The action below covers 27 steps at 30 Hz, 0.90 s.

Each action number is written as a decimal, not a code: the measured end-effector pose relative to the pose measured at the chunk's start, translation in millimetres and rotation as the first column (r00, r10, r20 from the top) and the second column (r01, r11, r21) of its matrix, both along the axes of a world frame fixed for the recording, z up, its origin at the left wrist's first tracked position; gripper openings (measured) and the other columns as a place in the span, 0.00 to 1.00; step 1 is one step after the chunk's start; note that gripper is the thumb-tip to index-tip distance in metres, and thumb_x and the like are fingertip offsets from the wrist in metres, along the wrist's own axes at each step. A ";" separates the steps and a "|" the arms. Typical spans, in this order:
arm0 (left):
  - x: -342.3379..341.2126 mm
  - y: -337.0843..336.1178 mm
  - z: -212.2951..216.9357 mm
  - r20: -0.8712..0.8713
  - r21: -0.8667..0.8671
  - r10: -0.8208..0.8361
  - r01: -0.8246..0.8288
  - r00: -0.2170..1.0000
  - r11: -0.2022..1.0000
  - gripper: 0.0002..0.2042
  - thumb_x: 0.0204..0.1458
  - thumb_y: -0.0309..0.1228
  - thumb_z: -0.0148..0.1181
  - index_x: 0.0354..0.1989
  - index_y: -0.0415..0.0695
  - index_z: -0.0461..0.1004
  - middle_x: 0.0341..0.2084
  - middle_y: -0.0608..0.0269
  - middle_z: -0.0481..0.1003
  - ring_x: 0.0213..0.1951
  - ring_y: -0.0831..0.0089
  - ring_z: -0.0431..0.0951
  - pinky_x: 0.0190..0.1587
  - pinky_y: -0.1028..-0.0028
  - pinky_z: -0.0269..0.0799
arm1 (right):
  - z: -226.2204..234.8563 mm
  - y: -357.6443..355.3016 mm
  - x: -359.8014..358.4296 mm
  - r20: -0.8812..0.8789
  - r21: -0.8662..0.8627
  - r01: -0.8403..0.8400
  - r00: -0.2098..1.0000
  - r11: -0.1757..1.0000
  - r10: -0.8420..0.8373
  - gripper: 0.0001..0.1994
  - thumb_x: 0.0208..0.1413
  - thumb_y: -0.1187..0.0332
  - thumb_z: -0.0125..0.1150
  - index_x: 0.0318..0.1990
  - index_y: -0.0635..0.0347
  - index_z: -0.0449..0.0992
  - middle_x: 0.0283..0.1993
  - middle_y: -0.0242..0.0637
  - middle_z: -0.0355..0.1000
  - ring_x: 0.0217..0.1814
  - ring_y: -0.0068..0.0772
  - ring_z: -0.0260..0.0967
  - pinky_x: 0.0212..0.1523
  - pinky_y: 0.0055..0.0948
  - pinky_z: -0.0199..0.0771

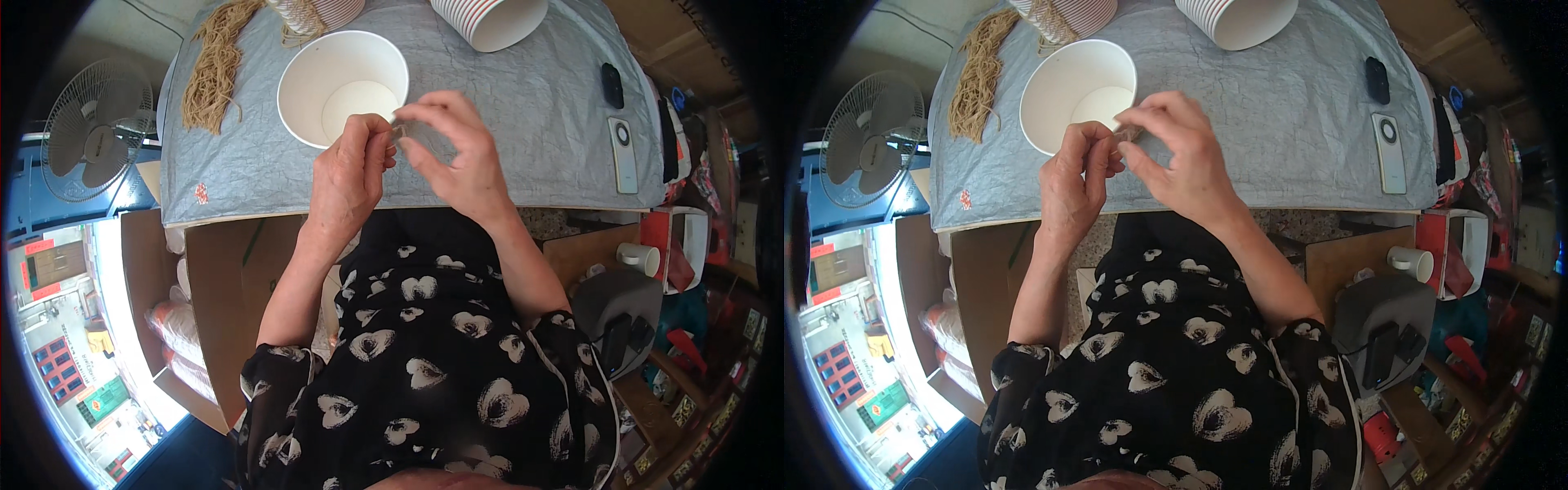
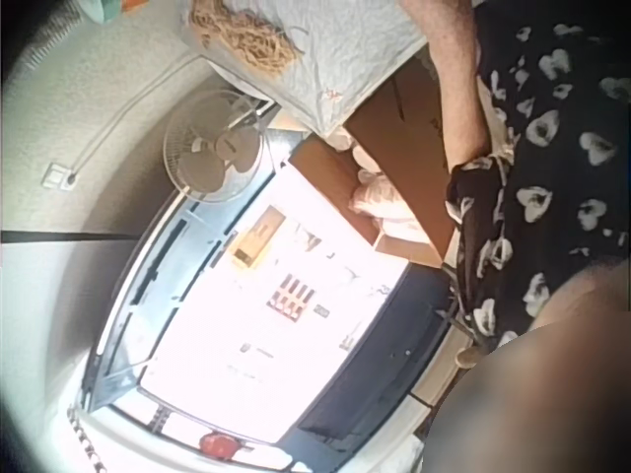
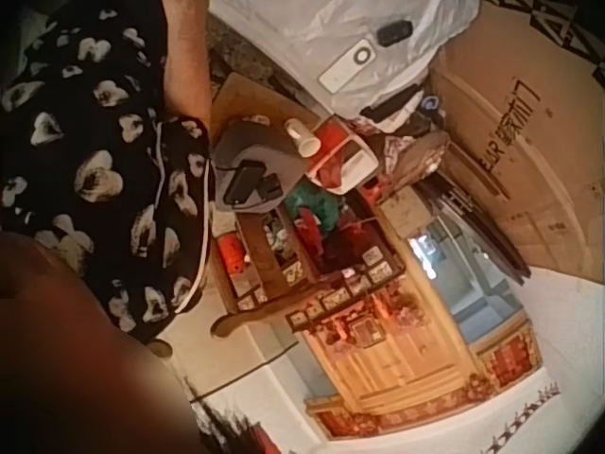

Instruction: Tie strings to paper cups to create handles.

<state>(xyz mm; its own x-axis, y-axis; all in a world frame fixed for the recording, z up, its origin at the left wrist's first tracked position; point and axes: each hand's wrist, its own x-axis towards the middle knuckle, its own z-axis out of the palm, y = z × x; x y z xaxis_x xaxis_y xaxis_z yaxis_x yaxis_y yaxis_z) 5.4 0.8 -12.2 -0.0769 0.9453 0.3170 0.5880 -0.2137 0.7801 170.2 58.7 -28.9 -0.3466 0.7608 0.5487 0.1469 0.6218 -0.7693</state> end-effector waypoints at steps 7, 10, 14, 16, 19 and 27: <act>-1.3 -0.6 1.4 -0.033 -0.007 -0.028 0.027 0.999 1.000 0.01 0.64 0.23 0.54 0.41 0.41 0.69 0.23 0.59 0.78 0.26 0.70 0.83 0.28 0.72 0.77 | -14.2 6.7 -5.5 -0.054 -0.189 -0.133 0.991 0.973 0.125 0.10 0.49 0.78 0.68 0.40 0.63 0.79 0.41 0.34 0.73 0.48 0.30 0.71 0.50 0.28 0.69; -3.7 -1.2 3.8 -0.013 -0.049 -0.006 0.005 1.000 0.999 0.01 0.64 0.23 0.54 0.41 0.40 0.69 0.24 0.59 0.78 0.26 0.71 0.82 0.29 0.72 0.77 | -20.2 9.2 2.6 0.025 -0.169 -0.047 0.998 0.985 0.052 0.05 0.50 0.77 0.66 0.36 0.62 0.80 0.36 0.37 0.73 0.44 0.37 0.72 0.49 0.33 0.71; -5.9 1.4 5.0 0.068 -0.093 0.008 -0.001 0.998 0.996 0.01 0.65 0.23 0.53 0.40 0.40 0.69 0.24 0.60 0.78 0.26 0.73 0.82 0.29 0.73 0.77 | -38.0 18.7 29.7 -0.005 -0.287 0.095 0.995 0.953 -0.101 0.05 0.51 0.76 0.66 0.36 0.62 0.81 0.39 0.34 0.75 0.38 0.30 0.73 0.41 0.29 0.72; -5.6 2.3 4.9 0.082 -0.091 0.011 -0.004 0.997 0.996 0.01 0.65 0.23 0.53 0.40 0.40 0.69 0.24 0.61 0.78 0.26 0.73 0.82 0.29 0.74 0.77 | -31.2 15.9 36.2 0.112 -0.311 0.336 0.942 0.889 -0.317 0.06 0.51 0.76 0.66 0.38 0.62 0.81 0.38 0.33 0.75 0.36 0.27 0.71 0.40 0.27 0.72; -5.2 4.1 4.7 0.099 -0.093 0.007 0.003 0.995 0.996 0.01 0.65 0.23 0.53 0.40 0.40 0.69 0.24 0.61 0.78 0.26 0.74 0.82 0.29 0.74 0.78 | -14.3 0.7 27.9 0.007 -0.149 0.346 0.937 0.926 -0.349 0.09 0.50 0.78 0.66 0.40 0.61 0.81 0.40 0.35 0.73 0.39 0.32 0.70 0.39 0.27 0.70; -1.7 4.8 6.3 0.076 -0.083 0.010 -0.003 0.997 0.997 0.01 0.65 0.23 0.53 0.40 0.39 0.69 0.23 0.60 0.77 0.25 0.73 0.82 0.28 0.73 0.78 | -2.0 -8.6 -0.6 0.157 0.180 0.078 0.982 0.980 -0.107 0.13 0.43 0.69 0.75 0.39 0.55 0.82 0.39 0.28 0.70 0.40 0.36 0.67 0.43 0.35 0.64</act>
